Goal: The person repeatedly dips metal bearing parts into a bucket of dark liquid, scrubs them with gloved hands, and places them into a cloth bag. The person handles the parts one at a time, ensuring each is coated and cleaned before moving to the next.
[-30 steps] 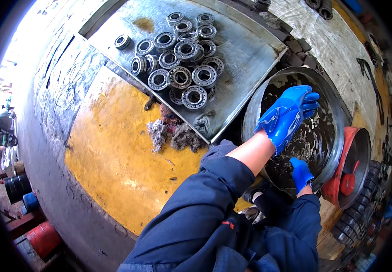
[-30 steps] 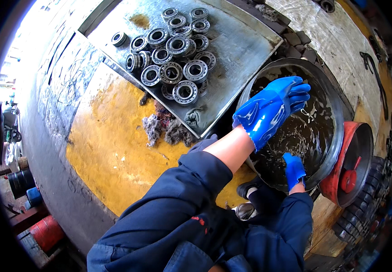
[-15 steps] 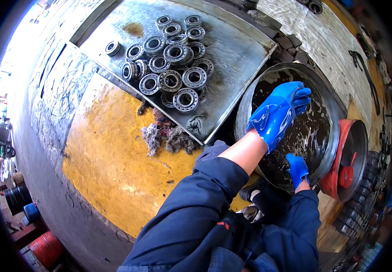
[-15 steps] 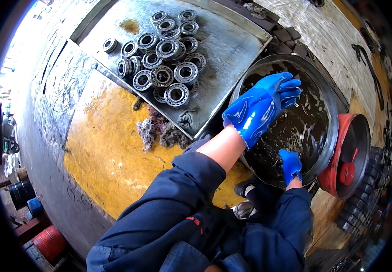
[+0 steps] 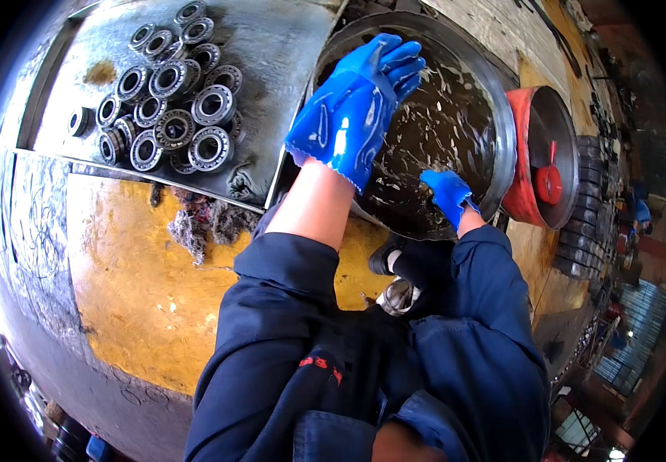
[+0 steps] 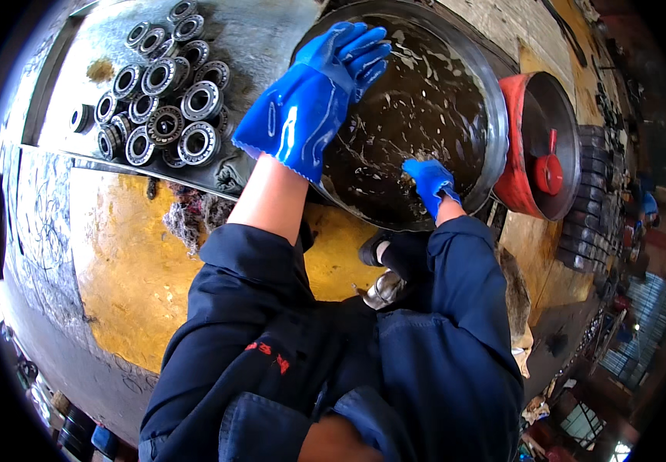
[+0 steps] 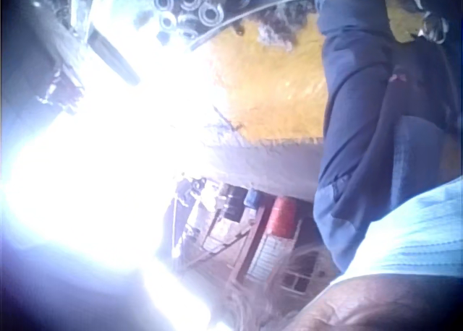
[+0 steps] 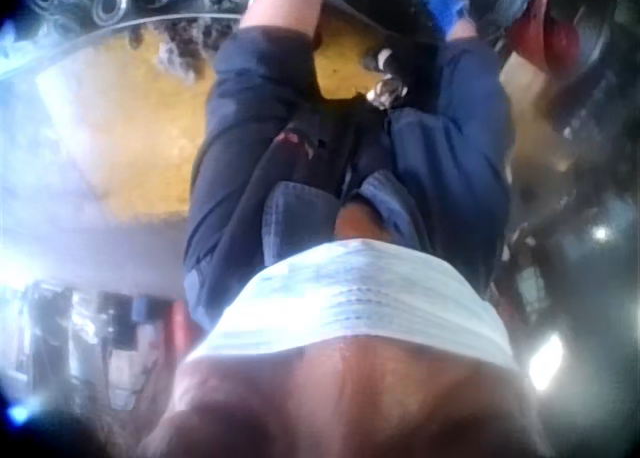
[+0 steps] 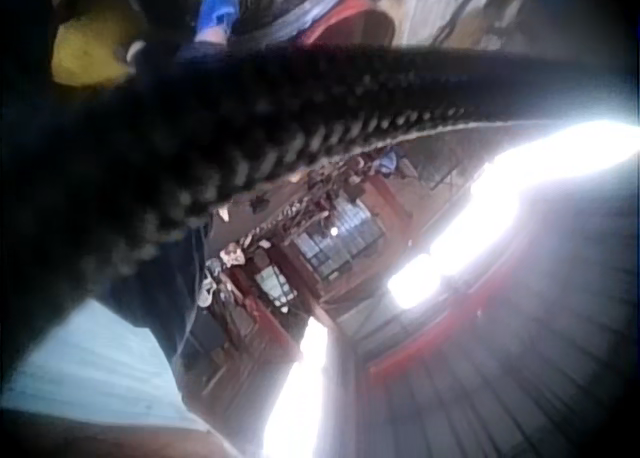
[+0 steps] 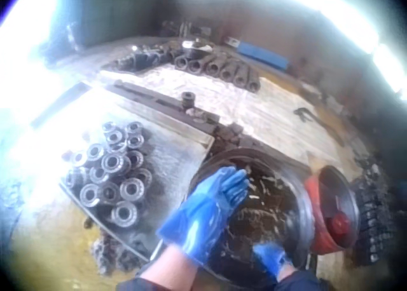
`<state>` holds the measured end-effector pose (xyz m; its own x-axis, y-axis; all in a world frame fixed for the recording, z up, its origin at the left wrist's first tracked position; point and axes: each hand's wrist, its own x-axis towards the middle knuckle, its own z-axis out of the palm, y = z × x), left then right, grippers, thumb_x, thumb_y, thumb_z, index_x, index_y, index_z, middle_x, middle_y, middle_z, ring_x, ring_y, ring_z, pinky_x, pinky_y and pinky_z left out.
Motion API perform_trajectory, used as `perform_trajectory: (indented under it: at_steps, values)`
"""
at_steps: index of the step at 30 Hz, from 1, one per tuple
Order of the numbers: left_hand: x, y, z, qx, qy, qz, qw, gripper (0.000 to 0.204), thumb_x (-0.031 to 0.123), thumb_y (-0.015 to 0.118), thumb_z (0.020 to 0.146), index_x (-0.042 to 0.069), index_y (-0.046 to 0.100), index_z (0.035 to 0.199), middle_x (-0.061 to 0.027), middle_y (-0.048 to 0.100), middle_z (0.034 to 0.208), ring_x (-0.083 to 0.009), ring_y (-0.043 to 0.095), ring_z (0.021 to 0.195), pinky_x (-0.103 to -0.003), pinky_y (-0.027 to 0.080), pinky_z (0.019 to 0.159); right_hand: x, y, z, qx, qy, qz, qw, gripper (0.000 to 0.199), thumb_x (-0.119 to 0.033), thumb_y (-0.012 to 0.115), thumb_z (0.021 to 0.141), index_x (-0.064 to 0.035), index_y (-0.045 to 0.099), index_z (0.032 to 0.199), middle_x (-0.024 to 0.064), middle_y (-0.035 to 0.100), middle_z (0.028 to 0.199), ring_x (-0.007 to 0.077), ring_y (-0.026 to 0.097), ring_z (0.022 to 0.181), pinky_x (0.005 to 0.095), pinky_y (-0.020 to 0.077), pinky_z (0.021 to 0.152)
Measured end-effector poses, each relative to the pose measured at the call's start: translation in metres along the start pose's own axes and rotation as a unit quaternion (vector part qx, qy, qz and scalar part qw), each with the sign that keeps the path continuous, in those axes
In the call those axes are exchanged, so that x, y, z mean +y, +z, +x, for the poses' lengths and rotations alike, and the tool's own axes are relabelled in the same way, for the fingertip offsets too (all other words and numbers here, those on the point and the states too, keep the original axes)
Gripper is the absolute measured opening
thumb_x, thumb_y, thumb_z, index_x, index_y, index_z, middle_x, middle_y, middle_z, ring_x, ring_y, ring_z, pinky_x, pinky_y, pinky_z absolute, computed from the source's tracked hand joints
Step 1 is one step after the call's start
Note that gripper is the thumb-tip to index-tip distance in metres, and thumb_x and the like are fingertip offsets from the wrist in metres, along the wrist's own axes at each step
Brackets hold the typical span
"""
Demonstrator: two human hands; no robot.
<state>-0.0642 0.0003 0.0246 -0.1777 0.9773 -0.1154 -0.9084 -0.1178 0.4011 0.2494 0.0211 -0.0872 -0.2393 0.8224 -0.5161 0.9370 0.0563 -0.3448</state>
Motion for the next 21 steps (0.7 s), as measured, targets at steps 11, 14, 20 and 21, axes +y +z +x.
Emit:
perform_trajectory:
  at_steps: [11,14,20,21]
  values:
    - [-0.007,-0.022,-0.004,-0.099,0.067,-0.004,0.993,0.055,0.047,0.046,0.108,0.005,0.051,0.144,-0.0214,0.058,0.144,-0.0368,0.061,0.127,-0.047,0.051,0.11,-0.011,0.008,0.038,-0.068,0.044,-0.196,0.977,0.019,-0.026,0.067,0.086,-0.0109,0.075,0.095,0.0093,0.077,0.095,0.0246,0.075,0.087,0.0381,0.0576,0.073]
    - [-0.02,-0.014,0.002,-0.119,0.053,-0.034,0.991,0.053,0.046,0.049,0.108,0.006,0.051,0.142,-0.0221,0.06,0.142,-0.0362,0.064,0.123,-0.047,0.052,0.108,0.061,0.018,0.033,-0.039,0.013,0.089,0.995,0.027,-0.031,0.064,0.087,-0.0082,0.074,0.098,0.0146,0.075,0.092,0.0266,0.073,0.085,0.0397,0.054,0.072]
    - [-0.008,-0.017,-0.003,-0.078,0.049,-0.012,0.996,0.052,0.045,0.05,0.108,0.007,0.051,0.143,-0.0224,0.059,0.142,-0.0365,0.063,0.124,-0.048,0.05,0.11,-0.04,-0.001,0.012,-0.093,-0.249,-0.341,0.902,0.021,-0.022,0.066,0.083,-0.0143,0.077,0.099,0.0141,0.076,0.095,0.0328,0.074,0.087,0.0481,0.056,0.073]
    - [-0.01,-0.023,-0.003,-0.094,0.065,-0.024,0.993,0.051,0.044,0.05,0.108,0.007,0.052,0.143,-0.0224,0.059,0.142,-0.0367,0.063,0.125,-0.048,0.05,0.111,-0.054,-0.001,0.008,-0.061,-0.267,-0.521,0.809,0.019,-0.019,0.069,0.081,-0.0205,0.078,0.098,0.0111,0.077,0.1,0.0282,0.075,0.09,0.0466,0.0571,0.073]
